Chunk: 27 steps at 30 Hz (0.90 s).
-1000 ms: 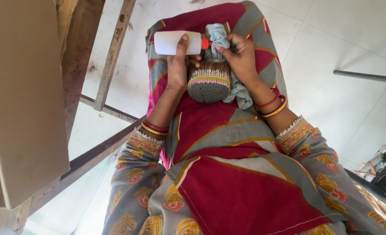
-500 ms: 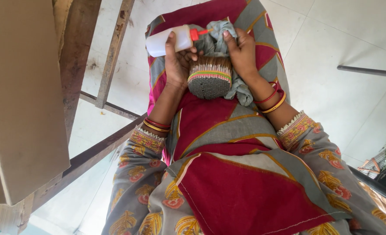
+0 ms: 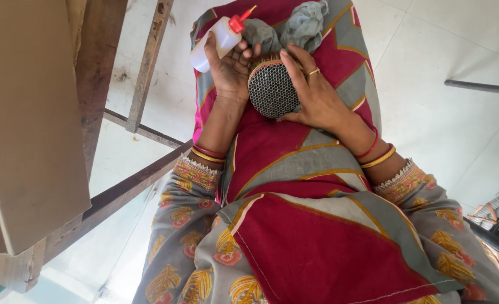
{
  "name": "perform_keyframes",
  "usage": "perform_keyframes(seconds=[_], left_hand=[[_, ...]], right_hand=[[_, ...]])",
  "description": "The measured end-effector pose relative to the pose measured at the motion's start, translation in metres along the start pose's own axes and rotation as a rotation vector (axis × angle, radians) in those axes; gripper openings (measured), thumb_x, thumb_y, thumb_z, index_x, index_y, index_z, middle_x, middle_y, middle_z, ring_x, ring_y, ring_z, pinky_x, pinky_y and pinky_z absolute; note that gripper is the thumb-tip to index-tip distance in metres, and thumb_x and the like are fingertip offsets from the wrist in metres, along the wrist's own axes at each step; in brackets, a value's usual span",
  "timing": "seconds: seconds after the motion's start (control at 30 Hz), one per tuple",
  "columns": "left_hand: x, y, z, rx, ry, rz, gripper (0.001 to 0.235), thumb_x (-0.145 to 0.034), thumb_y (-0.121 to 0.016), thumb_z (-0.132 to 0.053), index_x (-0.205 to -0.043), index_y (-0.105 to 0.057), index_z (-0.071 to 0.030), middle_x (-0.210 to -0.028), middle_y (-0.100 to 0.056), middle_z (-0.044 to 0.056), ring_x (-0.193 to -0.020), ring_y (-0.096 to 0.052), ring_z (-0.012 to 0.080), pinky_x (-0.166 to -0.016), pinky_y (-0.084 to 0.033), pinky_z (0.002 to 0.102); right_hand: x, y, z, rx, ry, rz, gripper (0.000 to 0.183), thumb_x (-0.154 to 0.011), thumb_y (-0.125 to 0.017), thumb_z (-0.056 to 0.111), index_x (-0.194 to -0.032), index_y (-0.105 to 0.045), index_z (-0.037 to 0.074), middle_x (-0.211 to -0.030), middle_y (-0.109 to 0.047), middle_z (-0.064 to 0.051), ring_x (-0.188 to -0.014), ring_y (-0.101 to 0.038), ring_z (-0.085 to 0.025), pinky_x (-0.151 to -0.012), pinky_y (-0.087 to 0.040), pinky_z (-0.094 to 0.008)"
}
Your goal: Applying glue from a squeeze bottle onto small holes in a circular brush component held in the lap.
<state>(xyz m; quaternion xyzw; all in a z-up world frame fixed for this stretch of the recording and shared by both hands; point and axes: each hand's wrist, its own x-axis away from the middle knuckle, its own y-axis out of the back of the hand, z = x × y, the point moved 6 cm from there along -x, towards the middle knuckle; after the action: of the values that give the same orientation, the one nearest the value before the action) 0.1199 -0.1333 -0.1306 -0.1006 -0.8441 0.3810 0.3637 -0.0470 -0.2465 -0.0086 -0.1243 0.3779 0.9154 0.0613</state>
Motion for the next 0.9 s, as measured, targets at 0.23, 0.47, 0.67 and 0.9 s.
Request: perform_keyframes(seconds=[0.23,0.47,0.67,0.9], left_hand=[[0.086,-0.033,-0.050,-0.112,-0.200,0.185,0.064,-0.098,-0.057,-0.060,-0.110,-0.062,0.002,-0.079,-0.062,0.010,-0.069,-0.060,0.0212,-0.093,-0.063,0.041],[0.147,0.012,-0.057,-0.875,-0.640,0.101,0.048,-0.109,-0.056,-0.040,-0.127,-0.062,0.004,-0.107,-0.070,0.016,-0.096,-0.068,0.0242,-0.091,-0.055,0.036],[0.161,-0.011,-0.050,-1.263,-0.712,0.227,0.046,-0.106,-0.065,-0.029,-0.140,-0.057,0.002,-0.136,-0.066,0.017,-0.126,-0.066,0.0288,-0.110,-0.051,0.036],[0.172,-0.049,-0.054,-1.517,-1.043,0.336,0.036,-0.102,-0.074,-0.024,-0.131,-0.066,-0.006,-0.137,-0.066,0.009,-0.128,-0.067,0.0221,-0.115,-0.054,0.037]], right_hand=[[0.007,-0.004,-0.006,-0.141,-0.098,-0.042,0.121,-0.061,-0.102,0.035,-0.156,-0.032,0.005,-0.153,-0.047,-0.025,-0.143,-0.048,-0.044,-0.121,-0.042,-0.054],[0.013,-0.004,-0.010,-0.141,-0.024,-0.125,0.114,-0.066,-0.103,0.037,-0.153,-0.037,0.004,-0.153,-0.050,-0.023,-0.144,-0.050,-0.041,-0.122,-0.041,-0.051],[0.009,-0.003,-0.008,-0.103,-0.005,-0.132,0.111,-0.065,-0.103,0.036,-0.151,-0.039,0.004,-0.152,-0.052,-0.021,-0.144,-0.051,-0.039,-0.121,-0.041,-0.051],[0.008,-0.001,-0.007,-0.098,0.053,-0.156,0.111,-0.068,-0.103,0.039,-0.151,-0.038,0.005,-0.153,-0.052,-0.018,-0.144,-0.051,-0.036,-0.120,-0.041,-0.051]])
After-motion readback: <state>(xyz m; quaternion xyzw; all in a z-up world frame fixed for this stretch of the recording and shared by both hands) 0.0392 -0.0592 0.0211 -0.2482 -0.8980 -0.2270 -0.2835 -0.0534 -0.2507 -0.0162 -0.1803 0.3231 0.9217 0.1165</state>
